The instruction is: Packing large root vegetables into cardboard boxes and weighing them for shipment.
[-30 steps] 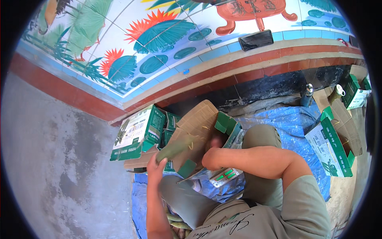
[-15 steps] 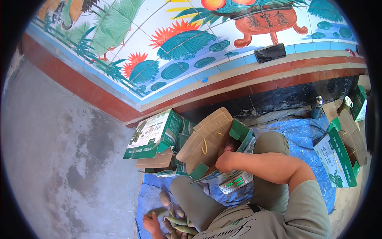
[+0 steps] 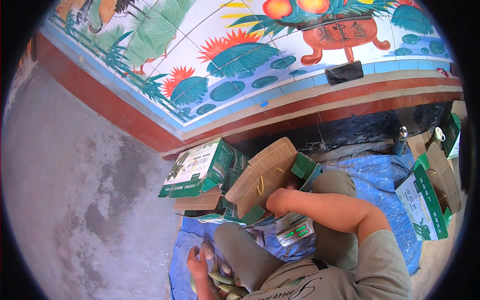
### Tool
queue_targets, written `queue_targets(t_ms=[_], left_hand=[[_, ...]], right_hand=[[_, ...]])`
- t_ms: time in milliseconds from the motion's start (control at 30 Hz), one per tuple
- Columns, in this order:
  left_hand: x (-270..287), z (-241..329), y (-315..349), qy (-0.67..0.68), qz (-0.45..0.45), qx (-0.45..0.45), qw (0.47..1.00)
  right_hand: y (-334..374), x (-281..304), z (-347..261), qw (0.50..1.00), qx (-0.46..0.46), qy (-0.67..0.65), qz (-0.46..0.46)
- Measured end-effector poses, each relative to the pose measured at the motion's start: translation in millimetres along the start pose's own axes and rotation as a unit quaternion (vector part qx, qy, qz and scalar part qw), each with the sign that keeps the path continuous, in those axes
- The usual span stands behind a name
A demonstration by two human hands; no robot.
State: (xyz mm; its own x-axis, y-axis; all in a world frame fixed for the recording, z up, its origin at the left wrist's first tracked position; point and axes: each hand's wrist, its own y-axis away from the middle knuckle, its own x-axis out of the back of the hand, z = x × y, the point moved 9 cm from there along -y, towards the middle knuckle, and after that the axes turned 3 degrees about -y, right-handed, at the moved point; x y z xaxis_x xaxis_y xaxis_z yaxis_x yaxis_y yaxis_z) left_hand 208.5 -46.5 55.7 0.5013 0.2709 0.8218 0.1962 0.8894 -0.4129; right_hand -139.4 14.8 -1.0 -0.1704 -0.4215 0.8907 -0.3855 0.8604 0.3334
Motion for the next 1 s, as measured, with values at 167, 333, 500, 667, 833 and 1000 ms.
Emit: queue_targets(t_ms=[167,333,500,667,833,1000], left_hand=[[-45.3,167.3,-14.3,0.044,-0.117,-0.195,0.973],[-103.1,234.9,-7.4,0.012,-0.187,-0.319,0.929],[-156.4,215.7,-9.0,-0.026,-0.313,-0.257,0.914],[-167.3,217.9,-12.9,-0.055,-0.284,-0.281,0.915],[-170.1,215.8,-20.8,-0.060,-0.277,-0.261,0.923],[-171.5,210.6,-24.9,-0.058,-0.242,-0.244,0.937]], right_hand=[[-6.5,37.2,-17.6,0.999,0.033,-0.019,0.025],[-21.9,66.4,6.8,0.992,-0.012,-0.060,0.108],[-31.0,97.4,41.2,0.976,-0.057,-0.065,0.200],[-47.1,105.2,109.4,0.919,-0.104,0.002,0.380],[-55.5,110.4,138.5,0.883,-0.167,0.066,0.434],[-73.0,91.4,156.0,0.929,-0.228,0.024,0.292]])
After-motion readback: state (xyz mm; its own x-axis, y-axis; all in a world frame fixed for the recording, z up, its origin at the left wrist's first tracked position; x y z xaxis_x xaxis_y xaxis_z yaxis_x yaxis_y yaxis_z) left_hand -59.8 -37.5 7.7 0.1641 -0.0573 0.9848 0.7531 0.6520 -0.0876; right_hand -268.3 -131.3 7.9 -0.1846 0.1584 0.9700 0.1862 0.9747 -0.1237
